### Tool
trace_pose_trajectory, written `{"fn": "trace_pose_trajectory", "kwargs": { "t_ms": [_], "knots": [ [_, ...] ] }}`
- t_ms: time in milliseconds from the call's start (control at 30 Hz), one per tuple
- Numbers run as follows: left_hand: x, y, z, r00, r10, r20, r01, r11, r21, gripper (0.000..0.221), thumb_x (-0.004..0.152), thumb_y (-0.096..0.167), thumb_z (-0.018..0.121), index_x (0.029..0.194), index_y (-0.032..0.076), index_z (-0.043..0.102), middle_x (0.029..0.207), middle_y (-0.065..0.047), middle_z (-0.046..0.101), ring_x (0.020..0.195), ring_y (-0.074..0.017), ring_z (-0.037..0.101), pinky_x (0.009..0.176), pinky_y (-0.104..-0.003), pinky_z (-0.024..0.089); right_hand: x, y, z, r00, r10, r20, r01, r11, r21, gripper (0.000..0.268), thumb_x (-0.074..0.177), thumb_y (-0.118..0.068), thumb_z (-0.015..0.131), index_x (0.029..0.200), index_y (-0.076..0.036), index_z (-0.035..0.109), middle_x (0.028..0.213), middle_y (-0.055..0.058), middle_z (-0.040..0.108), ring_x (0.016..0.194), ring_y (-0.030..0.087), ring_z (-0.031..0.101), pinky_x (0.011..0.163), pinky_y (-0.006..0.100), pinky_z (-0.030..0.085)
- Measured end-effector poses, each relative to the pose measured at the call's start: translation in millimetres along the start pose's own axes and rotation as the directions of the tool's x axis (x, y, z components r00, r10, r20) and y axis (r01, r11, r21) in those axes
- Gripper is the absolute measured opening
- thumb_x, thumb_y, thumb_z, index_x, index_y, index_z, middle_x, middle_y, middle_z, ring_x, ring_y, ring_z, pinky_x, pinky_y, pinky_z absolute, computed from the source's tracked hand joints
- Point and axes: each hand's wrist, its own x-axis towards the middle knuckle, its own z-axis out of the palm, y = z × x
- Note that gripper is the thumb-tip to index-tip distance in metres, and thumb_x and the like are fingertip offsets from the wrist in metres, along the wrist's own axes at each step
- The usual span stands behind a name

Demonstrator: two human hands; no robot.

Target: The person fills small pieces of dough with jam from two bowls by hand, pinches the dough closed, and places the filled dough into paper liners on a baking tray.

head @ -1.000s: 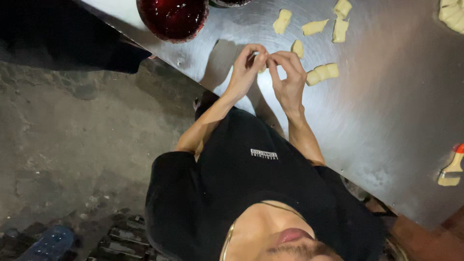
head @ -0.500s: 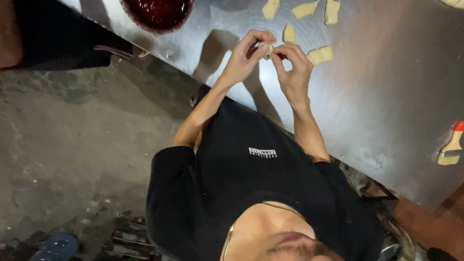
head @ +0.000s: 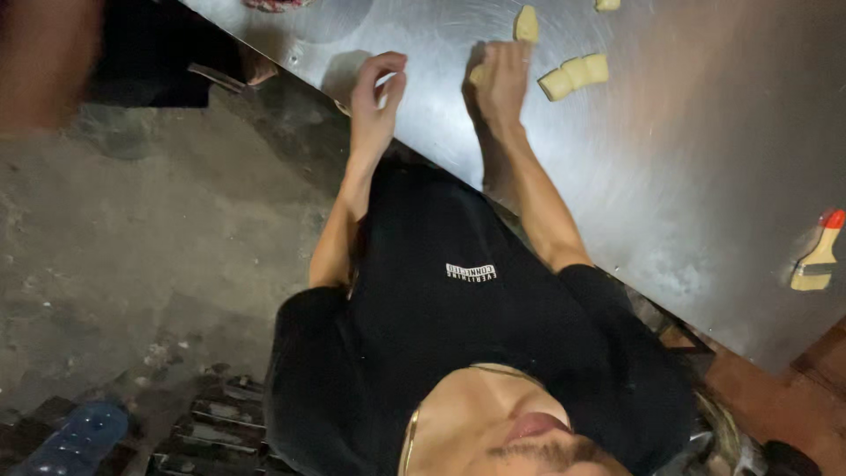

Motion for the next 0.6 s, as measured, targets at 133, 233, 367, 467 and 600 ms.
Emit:
{"fn": "trace_pose_trajectory", "kwargs": {
  "t_ms": [133,233,367,467,600],
  "knots": [
    [32,15,29,0.992,-0.032,0.124,0.02,0.995,0.096,0.018,0.106,0.012,0.065,0.123,0.008,0.065,0.13,-0.004,0.067,0.12,-0.0174,0.065,0.101,-0.034,0.056,-28,-25,7,0.994,-0.094,-0.049,0.098,0.99,0.097,0.011,0.093,-0.005,0.062,0.103,-0.001,0.061,0.102,0.019,0.058,0.095,0.039,0.053,0.084,0.051,0.043],
    [69,5,43,0.972,0.039,0.23,-0.081,0.981,0.175,0.021,0.106,0.015,0.064,0.126,0.008,0.065,0.131,-0.006,0.066,0.122,-0.0197,0.065,0.102,-0.037,0.055,-19,9,-1,0.993,-0.079,-0.083,0.089,0.989,0.117,0.012,0.096,-0.001,0.064,0.107,0.001,0.06,0.102,0.019,0.057,0.095,0.039,0.052,0.084,0.051,0.043],
    [128,-53,78,0.932,0.032,0.36,-0.166,0.923,0.348,0.028,0.106,0.024,0.066,0.13,0.01,0.065,0.131,-0.01,0.066,0.123,-0.0256,0.063,0.101,-0.04,0.054,-2,3,35,0.97,0.217,-0.106,-0.208,0.974,0.091,0.012,0.1,-0.003,0.069,0.102,0.0,0.058,0.099,0.019,0.057,0.094,0.04,0.052,0.086,0.052,0.043],
    [174,-78,101,0.913,0.129,0.388,-0.333,0.784,0.524,0.042,0.102,0.024,0.067,0.14,0.008,0.057,0.13,-0.015,0.06,0.118,-0.0344,0.05,0.104,-0.048,0.045,-41,-20,13,0.995,0.079,-0.055,-0.069,0.983,0.169,0.013,0.095,0.0,0.064,0.104,0.004,0.055,0.102,0.024,0.054,0.096,0.043,0.049,0.087,0.052,0.043],
    [196,-102,122,0.919,0.12,0.377,-0.371,0.592,0.716,0.05,0.087,0.024,0.074,0.131,0.006,0.059,0.126,-0.027,0.052,0.109,-0.0418,0.041,0.091,-0.058,0.037,-31,9,-8,0.982,0.182,-0.056,-0.176,0.98,0.098,0.012,0.096,0.002,0.069,0.1,0.0,0.058,0.097,0.021,0.055,0.094,0.041,0.051,0.084,0.052,0.042]
  ]
}}
